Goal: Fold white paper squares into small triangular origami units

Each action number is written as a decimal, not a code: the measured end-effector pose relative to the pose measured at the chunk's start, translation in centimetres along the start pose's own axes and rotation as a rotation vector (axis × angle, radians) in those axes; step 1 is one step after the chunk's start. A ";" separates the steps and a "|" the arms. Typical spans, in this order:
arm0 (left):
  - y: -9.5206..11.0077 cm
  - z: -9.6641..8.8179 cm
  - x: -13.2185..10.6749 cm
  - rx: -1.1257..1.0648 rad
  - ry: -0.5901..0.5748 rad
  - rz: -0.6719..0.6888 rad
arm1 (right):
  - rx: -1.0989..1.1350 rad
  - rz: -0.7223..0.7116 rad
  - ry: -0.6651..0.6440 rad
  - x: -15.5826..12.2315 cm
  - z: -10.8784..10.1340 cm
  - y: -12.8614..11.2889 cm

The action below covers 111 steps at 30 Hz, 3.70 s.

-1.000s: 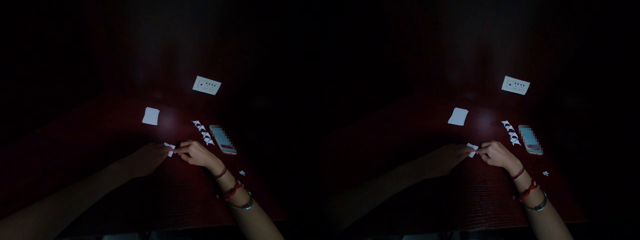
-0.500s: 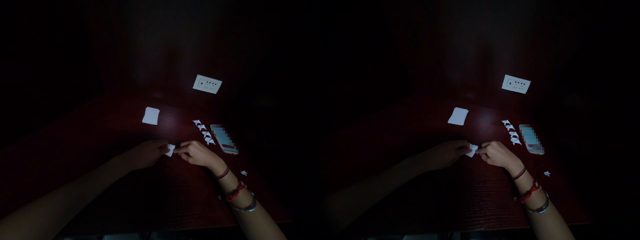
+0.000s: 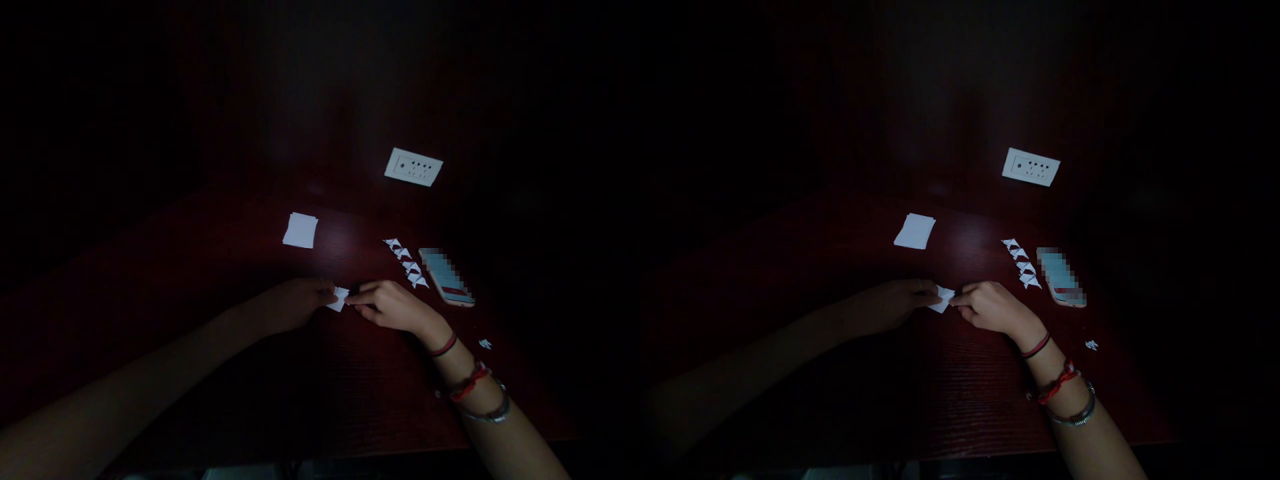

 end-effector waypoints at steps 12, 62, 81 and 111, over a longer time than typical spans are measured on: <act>-0.2 -0.2 -0.2 -0.007 -0.021 -0.006 | -0.014 0.003 -0.004 -0.1 0.0 0.1; 1.5 -0.6 -0.9 0.024 -0.051 0.005 | 0.082 -0.027 0.188 1.0 -0.3 0.4; 1.4 -0.4 -1.3 0.197 -0.009 -0.002 | 0.250 0.071 0.238 1.1 -0.4 1.2; 0.8 0.0 -1.4 0.217 -0.081 -0.016 | 0.019 -0.109 0.047 0.6 -0.3 -1.8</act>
Point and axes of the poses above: each hand's wrist, its own x-axis towards the middle knuckle, its own z-axis out of the palm, y = z × x, the point moved 10 cm from there along x, towards the middle knuckle, and after that the axes turned 2 degrees about -y, right-handed, at the moved point
